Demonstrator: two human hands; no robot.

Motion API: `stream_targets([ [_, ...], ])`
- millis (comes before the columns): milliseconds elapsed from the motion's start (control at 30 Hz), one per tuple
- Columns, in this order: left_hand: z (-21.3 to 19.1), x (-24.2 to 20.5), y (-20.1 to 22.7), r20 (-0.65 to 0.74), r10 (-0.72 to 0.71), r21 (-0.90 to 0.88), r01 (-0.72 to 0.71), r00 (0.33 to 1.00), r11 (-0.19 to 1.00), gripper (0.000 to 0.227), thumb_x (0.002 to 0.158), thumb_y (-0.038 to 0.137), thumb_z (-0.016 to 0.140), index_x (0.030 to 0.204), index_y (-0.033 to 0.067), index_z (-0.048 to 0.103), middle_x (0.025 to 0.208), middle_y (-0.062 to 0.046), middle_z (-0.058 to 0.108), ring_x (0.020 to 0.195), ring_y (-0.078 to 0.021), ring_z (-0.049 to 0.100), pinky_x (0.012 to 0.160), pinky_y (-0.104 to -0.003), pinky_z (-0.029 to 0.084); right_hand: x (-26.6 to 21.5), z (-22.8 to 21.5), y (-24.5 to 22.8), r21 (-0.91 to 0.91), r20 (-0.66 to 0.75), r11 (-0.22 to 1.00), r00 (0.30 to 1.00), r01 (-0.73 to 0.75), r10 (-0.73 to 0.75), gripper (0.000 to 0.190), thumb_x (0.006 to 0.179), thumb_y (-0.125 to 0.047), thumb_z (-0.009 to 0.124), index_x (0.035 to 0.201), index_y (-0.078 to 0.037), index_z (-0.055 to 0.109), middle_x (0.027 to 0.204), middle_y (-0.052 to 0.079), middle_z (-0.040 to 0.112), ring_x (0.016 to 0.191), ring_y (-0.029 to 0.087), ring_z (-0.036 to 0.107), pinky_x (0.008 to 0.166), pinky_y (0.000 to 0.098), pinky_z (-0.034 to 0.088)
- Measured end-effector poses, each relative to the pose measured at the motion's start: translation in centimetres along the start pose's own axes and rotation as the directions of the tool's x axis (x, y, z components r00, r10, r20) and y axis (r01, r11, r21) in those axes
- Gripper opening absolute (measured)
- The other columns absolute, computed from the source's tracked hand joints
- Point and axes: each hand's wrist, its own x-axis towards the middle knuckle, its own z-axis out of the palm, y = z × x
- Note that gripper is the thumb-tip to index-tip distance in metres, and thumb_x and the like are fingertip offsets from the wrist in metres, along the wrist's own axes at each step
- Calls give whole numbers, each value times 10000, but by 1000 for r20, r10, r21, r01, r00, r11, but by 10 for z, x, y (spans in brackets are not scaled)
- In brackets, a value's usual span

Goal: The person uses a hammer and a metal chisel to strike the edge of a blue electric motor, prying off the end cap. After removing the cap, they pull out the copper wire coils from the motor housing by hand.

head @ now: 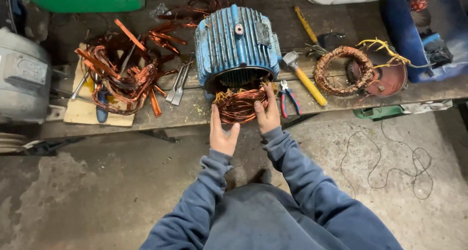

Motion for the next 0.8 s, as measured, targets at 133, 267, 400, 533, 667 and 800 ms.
stream_targets([
  [133,-6,-2,10,-61,68,194,-55,996,979,821,906,290,804,1548,-17,394,1524,-248,482,1415,-386,480,1184,-432,391,-4,-3,-19,48,-37,999,999,26,-25,750,1059,-488,568,1590,-16,327,1640,213,385,1536,343,380,1259,434,306],
  [267,-15,10,0,-95,66,283,-36,993,958,814,790,294,896,1439,8,498,1386,-205,589,1279,-366,569,1101,-434,450,6,-10,-54,-342,-3,899,956,273,-292,663,1070,-433,599,1570,-37,421,1639,214,410,1549,369,375,1289,494,289],
  [400,-20,20,-9,-73,73,297,-48,995,954,731,685,206,945,1293,38,575,1233,-151,652,1118,-330,642,970,-411,534,29,-7,-88,-440,318,655,788,615,-527,629,1003,-457,674,1487,-76,548,1560,165,498,1477,338,438,1238,517,285],
  [533,-15,20,-22,-67,28,199,-14,997,980,694,654,151,944,1240,57,584,1196,-131,649,1059,-306,660,894,-386,560,35,2,-93,-454,434,554,716,698,-546,550,980,-413,674,1436,-111,611,1509,123,559,1420,327,486,1207,505,266],
  [667,-12,14,-34,-69,31,161,-20,997,987,691,659,138,944,1239,63,576,1228,-130,640,1086,-313,658,922,-390,558,25,1,-76,-442,433,553,708,706,-559,472,1001,-332,691,1419,-114,659,1478,96,599,1391,299,517,1218,502,278],
  [800,-9,10,-51,-54,149,190,-136,987,972,725,654,139,946,1267,68,565,1289,-140,629,1174,-350,639,1005,-414,538,20,7,-52,-496,428,441,653,748,-625,407,990,-291,709,1375,-158,715,1468,73,610,1398,301,511,1242,509,237],
])
